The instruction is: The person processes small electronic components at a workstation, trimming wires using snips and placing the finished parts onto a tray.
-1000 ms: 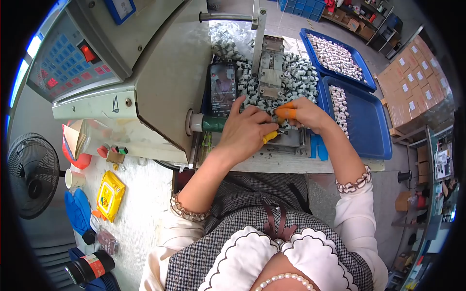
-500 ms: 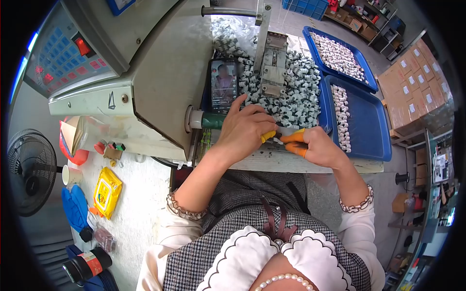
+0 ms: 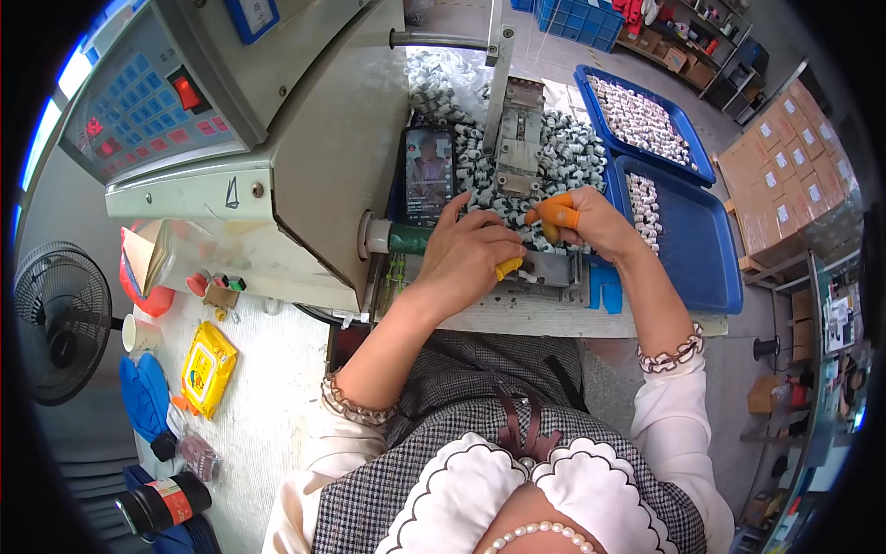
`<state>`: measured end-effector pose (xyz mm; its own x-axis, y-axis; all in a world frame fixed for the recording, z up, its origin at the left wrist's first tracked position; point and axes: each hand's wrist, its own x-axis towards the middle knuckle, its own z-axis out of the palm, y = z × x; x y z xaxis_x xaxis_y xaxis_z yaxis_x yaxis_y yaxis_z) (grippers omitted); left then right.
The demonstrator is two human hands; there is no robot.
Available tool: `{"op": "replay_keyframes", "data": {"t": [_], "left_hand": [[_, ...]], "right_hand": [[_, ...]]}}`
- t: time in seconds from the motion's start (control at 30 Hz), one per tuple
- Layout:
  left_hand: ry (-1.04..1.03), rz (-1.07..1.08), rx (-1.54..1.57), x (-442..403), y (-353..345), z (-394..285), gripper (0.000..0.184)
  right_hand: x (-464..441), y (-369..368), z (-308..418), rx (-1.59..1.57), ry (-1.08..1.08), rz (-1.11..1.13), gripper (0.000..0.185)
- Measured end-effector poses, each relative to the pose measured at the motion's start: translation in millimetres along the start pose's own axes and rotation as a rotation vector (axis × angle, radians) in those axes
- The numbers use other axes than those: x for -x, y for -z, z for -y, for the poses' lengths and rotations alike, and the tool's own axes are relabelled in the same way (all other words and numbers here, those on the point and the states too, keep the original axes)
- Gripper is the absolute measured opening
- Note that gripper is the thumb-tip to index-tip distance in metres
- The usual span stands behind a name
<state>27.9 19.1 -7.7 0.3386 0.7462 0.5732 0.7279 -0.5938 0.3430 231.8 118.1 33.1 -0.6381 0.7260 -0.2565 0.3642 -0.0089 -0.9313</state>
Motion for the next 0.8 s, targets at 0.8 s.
{"op": "replay_keyframes", "data": {"t": [0.8], "left_hand": [[0.308, -0.421, 1.397, -13.8, 1.1, -35.7, 0.010]], "right_hand": [[71.9, -53.1, -2.2, -0.369, 0.606, -0.587, 0.011]]}}
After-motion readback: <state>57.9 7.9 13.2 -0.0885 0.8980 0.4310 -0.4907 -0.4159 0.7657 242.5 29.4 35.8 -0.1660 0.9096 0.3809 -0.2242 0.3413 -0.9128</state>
